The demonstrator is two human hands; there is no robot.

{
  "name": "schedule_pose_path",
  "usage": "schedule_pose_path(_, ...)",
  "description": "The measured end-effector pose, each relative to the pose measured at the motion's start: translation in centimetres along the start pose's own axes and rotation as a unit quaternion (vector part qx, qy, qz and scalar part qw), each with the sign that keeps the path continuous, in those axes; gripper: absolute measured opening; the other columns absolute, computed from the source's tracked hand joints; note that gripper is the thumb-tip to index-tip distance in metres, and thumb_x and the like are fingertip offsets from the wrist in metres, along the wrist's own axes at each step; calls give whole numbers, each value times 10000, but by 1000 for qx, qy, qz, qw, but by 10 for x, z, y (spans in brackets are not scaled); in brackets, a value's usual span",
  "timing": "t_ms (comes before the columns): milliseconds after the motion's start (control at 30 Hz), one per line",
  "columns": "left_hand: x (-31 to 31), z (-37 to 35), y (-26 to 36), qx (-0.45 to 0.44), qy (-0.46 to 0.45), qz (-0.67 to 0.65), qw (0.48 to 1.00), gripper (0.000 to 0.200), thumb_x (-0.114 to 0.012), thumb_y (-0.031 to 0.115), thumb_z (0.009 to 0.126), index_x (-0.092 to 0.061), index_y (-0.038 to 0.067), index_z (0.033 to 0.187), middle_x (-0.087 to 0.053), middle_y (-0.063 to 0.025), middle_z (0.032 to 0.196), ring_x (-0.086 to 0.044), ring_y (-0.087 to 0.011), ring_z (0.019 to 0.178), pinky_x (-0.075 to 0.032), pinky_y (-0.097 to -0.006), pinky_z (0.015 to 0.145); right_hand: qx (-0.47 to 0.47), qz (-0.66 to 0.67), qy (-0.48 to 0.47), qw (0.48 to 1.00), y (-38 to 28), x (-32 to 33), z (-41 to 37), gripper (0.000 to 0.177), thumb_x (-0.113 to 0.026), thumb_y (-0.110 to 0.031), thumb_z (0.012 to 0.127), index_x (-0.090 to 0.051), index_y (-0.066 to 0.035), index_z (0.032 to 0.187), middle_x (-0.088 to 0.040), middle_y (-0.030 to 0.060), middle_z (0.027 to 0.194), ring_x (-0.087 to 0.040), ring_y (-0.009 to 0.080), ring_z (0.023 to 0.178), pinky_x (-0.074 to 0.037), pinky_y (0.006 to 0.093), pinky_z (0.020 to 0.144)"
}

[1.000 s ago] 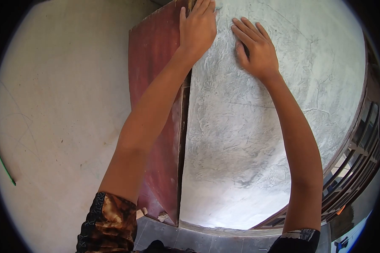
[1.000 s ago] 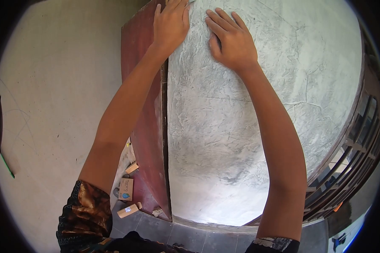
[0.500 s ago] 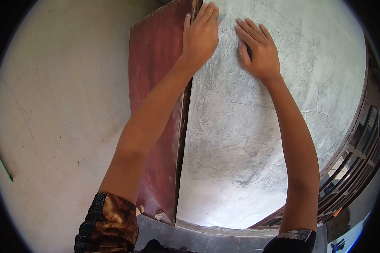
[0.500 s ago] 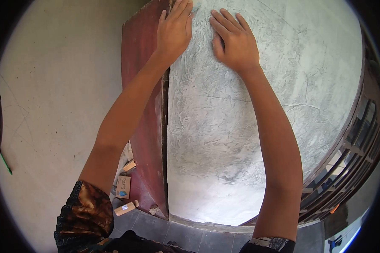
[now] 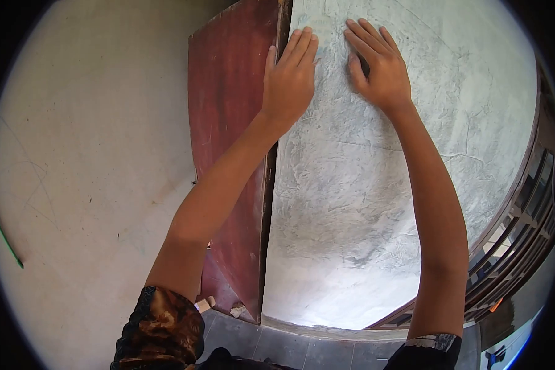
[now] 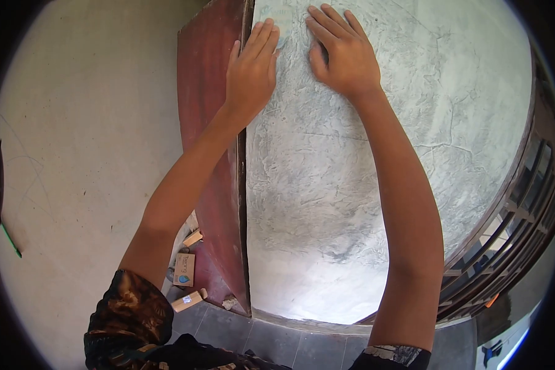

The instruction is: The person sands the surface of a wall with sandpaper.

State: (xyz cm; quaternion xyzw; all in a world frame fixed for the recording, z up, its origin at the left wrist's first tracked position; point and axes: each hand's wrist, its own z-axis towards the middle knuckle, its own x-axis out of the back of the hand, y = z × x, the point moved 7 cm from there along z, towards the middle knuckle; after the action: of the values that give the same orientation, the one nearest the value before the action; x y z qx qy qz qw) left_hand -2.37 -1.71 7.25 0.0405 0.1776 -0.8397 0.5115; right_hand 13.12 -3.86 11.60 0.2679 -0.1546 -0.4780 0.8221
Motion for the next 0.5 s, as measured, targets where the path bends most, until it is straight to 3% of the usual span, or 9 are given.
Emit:
schedule_pose_path(67, 2, -13, 1, -4, -20, 7, 1000, 366, -598, 121, 1002, -633, 44, 1358, -591, -110, 1480, -529, -276, 1403, -432, -625, 1080, 1, -6, -5, 1000, 0, 2, 3, 437, -594, -116, 908, -682, -66, 1333, -613, 65, 1471, -501, 259, 1432, -322, 485, 1235)
schedule_pose_path(200, -11, 69, -16, -12, -12, 33, 999, 384, -617, 141, 975, -635, 36, 1344, -587, -93, 1487, -516, -237, 1418, -428, -618, 1086, 4, -6, -4, 1000, -1, 2, 4, 443, -603, -119, 902, -679, -62, 1335, -611, 72, 1473, -499, 263, 1434, -323, 486, 1234)
schedule_pose_path(267, -15, 83, -20, -5, 12, 25, 1000, 362, -469, 98, 1050, -603, -89, 1330, -563, -230, 1467, -479, -357, 1415, -357, -548, 1171, 6, -3, -7, 1000, -1, 3, 2, 449, -611, -126, 898, -674, -57, 1337, -605, 77, 1478, -494, 268, 1438, -319, 485, 1236)
schedule_pose_path(300, -13, 70, -17, -2, 13, 24, 1000, 362, -469, 98, 1050, -603, -89, 1330, -563, -230, 1467, -479, -357, 1415, -357, -548, 1171, 8, -3, -9, 1000, -1, 1, 1, 449, -611, -126, 898, -674, -57, 1337, -605, 77, 1478, -494, 268, 1438, -319, 485, 1236)
schedule_pose_path(367, -4, 21, -5, -20, 10, 34, 999, 367, -608, 131, 998, -631, 34, 1352, -589, -115, 1482, -536, -280, 1397, -461, -600, 1061, -2, -2, -4, 1000, 1, -1, -1, 454, -609, -128, 897, -670, -51, 1340, -600, 79, 1483, -490, 270, 1440, -315, 484, 1238)
schedule_pose_path(500, -1, 10, -4, -27, -13, 33, 999, 363, -612, 115, 991, -639, 33, 1344, -590, -116, 1481, -537, -275, 1397, -472, -595, 1046, 8, -9, 8, 1000, 0, 1, 1, 424, -620, -152, 884, -698, -51, 1288, -631, 100, 1437, -514, 259, 1413, -325, 471, 1238)
